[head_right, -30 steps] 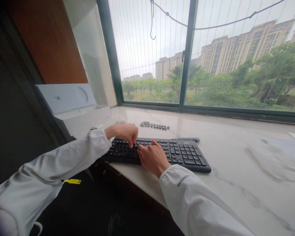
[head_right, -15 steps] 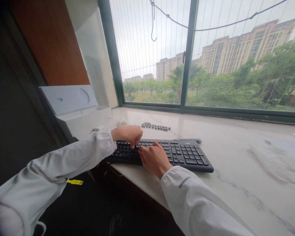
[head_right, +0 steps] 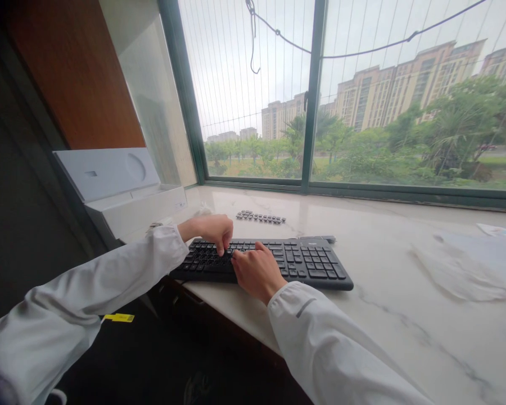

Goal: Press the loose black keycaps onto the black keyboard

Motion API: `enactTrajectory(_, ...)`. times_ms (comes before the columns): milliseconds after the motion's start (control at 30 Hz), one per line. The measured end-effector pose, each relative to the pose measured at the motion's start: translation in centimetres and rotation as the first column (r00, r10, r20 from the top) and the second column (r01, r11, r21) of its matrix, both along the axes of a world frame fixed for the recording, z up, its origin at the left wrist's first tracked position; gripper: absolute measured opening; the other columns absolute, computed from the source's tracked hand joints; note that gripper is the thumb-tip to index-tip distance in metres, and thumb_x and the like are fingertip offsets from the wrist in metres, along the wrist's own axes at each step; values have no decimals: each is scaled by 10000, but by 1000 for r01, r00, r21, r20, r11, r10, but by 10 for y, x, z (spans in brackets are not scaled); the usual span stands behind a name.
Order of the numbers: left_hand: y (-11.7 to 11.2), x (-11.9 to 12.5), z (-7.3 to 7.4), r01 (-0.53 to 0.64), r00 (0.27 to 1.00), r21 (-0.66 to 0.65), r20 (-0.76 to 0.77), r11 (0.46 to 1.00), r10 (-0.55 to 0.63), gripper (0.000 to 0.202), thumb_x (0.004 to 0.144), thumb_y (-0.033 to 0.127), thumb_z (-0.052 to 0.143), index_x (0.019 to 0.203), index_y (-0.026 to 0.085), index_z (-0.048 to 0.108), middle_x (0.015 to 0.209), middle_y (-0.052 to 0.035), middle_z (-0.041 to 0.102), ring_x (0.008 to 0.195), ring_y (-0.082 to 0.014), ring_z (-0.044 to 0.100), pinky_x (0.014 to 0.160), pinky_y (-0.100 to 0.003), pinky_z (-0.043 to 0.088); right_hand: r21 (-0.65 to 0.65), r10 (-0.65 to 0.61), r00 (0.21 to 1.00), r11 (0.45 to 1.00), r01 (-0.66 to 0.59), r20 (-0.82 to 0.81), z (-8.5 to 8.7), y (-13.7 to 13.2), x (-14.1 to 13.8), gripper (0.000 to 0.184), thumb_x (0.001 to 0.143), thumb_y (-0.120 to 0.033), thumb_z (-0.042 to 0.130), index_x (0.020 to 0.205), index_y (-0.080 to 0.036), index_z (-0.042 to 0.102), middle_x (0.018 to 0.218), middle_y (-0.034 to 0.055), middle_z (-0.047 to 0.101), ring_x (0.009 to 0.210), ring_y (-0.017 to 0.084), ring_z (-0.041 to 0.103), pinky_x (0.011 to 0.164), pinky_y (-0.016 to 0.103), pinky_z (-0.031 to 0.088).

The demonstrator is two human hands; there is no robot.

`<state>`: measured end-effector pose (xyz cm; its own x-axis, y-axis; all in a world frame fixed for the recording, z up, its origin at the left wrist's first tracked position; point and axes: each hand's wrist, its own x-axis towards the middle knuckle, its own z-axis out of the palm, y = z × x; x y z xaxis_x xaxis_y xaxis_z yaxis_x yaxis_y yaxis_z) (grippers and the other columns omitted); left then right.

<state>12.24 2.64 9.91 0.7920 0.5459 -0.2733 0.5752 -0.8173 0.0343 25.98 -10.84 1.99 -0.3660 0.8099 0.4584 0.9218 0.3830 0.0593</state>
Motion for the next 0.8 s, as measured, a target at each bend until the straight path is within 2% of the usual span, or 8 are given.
enactTrajectory(100,6,-9,-2,-50,998,-69,33,996,53,322,476,401,823,728,213,750,694,10,711,613,-107,596,578,-206,389,0,0,1000,1000,0,4,-1,1,1,321,961,-310,317,797,-198,569,643,28,672,570,137,582,764,312,233)
enactTrajectory(200,9,-13,-3,-42,998,-116,51,992,48,324,495,417,813,734,208,746,692,14,709,606,-96,586,562,-195,371,-2,-1,1000,1000,1,11,-2,1,2,320,963,-316,308,812,-199,565,642,26,671,570,138,581,763,310,235)
enactTrajectory(500,3,-11,1,93,994,-70,59,993,-89,229,537,326,802,725,207,747,675,20,705,570,-84,567,578,-191,372,-16,-6,1000,1000,6,21,-2,1,0,310,966,-316,312,825,-201,562,647,21,671,565,135,578,766,310,235)
enactTrajectory(800,6,-23,0,61,992,-146,120,987,-43,272,583,377,773,824,252,757,780,35,725,707,-107,623,644,-196,407,-23,-1,1000,1000,1,17,-3,2,1,321,969,-320,301,835,-203,568,659,26,677,579,143,590,762,317,238)
